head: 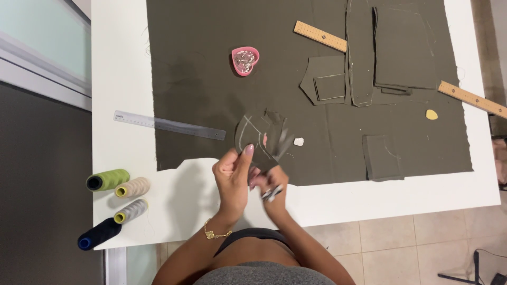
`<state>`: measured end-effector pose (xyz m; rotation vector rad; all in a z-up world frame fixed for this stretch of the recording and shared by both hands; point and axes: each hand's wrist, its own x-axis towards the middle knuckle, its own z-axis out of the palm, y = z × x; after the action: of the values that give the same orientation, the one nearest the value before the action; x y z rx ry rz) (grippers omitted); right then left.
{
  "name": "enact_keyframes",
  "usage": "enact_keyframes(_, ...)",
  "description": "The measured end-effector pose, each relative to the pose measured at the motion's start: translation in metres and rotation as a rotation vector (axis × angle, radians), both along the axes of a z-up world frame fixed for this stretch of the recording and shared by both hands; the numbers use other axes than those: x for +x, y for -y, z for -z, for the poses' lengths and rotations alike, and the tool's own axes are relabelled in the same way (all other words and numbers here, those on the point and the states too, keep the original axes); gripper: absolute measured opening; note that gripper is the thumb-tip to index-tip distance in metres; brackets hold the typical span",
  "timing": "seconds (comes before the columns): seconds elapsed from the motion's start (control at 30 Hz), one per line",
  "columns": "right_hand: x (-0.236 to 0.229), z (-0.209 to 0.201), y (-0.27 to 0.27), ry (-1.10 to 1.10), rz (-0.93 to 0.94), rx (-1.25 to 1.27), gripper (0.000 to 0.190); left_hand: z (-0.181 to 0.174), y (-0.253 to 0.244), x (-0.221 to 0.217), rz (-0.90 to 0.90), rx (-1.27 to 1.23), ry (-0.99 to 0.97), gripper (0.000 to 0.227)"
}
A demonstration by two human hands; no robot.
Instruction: The person uses shears to cut a piece of dark fabric along a marked outline on a white table. They then place the cut piece aside and continue cutting another section of the fabric. The person also uses chalk to mark the fabric and a ruler to measure it.
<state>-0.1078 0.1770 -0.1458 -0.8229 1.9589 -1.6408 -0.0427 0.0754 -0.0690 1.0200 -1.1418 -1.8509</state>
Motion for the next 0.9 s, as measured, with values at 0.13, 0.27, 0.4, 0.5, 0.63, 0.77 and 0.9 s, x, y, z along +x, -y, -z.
enact_keyframes(0.13, -0.012, -0.050, 0.016, 0.406, 0.209, -0.131, 0.038, 0.030, 0.023, 0.011, -0.030, -0.083, 0.046, 0.037)
enact_keyframes(0.27, -0.013, -0.055, 0.015, 0.362, 0.100, -0.256, 0.043, 0.020, 0.022, 0.004, -0.065, -0.137, 0.041, 0.040)
enact_keyframes(0.4, -0.006, -0.075, 0.033, 0.322, 0.149, -0.167, 0.032, 0.018, 0.013, 0.004, -0.040, -0.083, 0.026, 0.038)
enact_keyframes(0.5, -0.008, -0.062, 0.029, 0.344, 0.146, -0.191, 0.024, 0.006, 0.010, 0.010, 0.003, -0.125, 0.006, 0.039)
enact_keyframes(0.63, -0.016, -0.089, 0.020, 0.367, 0.107, -0.152, 0.027, 0.032, 0.022, 0.027, 0.082, -0.158, -0.013, 0.029)
enact_keyframes(0.77, -0.033, -0.078, -0.003, 0.340, -0.038, -0.003, 0.026, 0.010, 0.041, 0.035, 0.167, -0.155, -0.022, 0.012)
enact_keyframes(0.9, -0.039, -0.079, -0.014, 0.209, -0.043, 0.153, 0.040, 0.042, 0.048, 0.043, 0.278, -0.231, 0.077, 0.011)
